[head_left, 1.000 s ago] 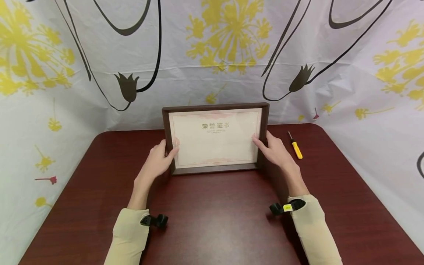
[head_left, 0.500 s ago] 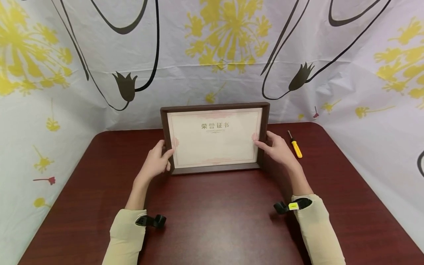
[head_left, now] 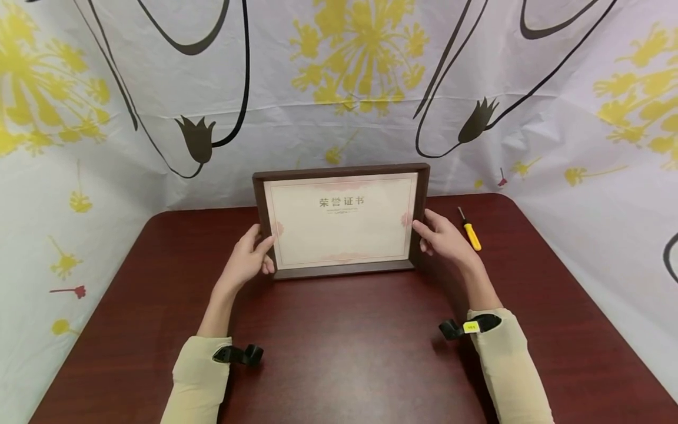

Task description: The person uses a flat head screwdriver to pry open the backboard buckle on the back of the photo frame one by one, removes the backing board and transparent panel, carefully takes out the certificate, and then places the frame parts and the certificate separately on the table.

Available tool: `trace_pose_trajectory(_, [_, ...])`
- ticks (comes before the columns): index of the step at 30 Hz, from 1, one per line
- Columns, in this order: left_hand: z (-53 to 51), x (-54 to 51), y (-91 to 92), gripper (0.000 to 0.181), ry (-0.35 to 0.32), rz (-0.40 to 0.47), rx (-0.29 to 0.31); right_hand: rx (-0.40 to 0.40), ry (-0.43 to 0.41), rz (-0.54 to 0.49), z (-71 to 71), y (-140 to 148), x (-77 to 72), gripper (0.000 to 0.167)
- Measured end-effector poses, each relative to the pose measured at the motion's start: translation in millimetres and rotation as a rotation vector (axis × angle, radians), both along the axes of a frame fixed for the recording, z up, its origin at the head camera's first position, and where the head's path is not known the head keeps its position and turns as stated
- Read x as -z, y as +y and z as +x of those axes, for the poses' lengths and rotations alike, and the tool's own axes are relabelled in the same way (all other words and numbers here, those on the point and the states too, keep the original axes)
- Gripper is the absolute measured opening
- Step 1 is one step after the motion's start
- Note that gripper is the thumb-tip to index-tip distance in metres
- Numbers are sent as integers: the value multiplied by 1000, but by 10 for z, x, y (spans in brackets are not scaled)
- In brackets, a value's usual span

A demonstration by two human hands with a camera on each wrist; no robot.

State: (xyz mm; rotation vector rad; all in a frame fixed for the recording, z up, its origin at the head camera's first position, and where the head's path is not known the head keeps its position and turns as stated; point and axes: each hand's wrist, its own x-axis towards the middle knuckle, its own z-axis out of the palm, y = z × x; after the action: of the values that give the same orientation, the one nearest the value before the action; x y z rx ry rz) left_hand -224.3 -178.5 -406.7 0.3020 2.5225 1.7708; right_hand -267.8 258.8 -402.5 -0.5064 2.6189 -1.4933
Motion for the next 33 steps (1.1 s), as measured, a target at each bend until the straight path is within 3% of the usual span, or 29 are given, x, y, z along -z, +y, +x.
trace_pose_trajectory(6, [24, -29, -19, 70, -51, 84, -11, -4, -39, -58, 18, -13, -30, 42])
trace_pose_trajectory(13, [57, -30, -21, 76, -75, 143, -13, -57, -25, -176, 13, -4, 7, 38])
trace_pose_trajectory(16, [61, -29, -25, 78, -90, 153, -24, -99, -7, -243, 11, 4, 31, 44])
trace_pose_trajectory(21, [38, -23, -7, 77, -57, 205, -23, -122, -5, -345, 13, 1, 37, 50])
trace_pose_trajectory(33, [48, -47, -25, 81, -115, 223, -42, -137, 13, -341, 14, -40, 7, 62])
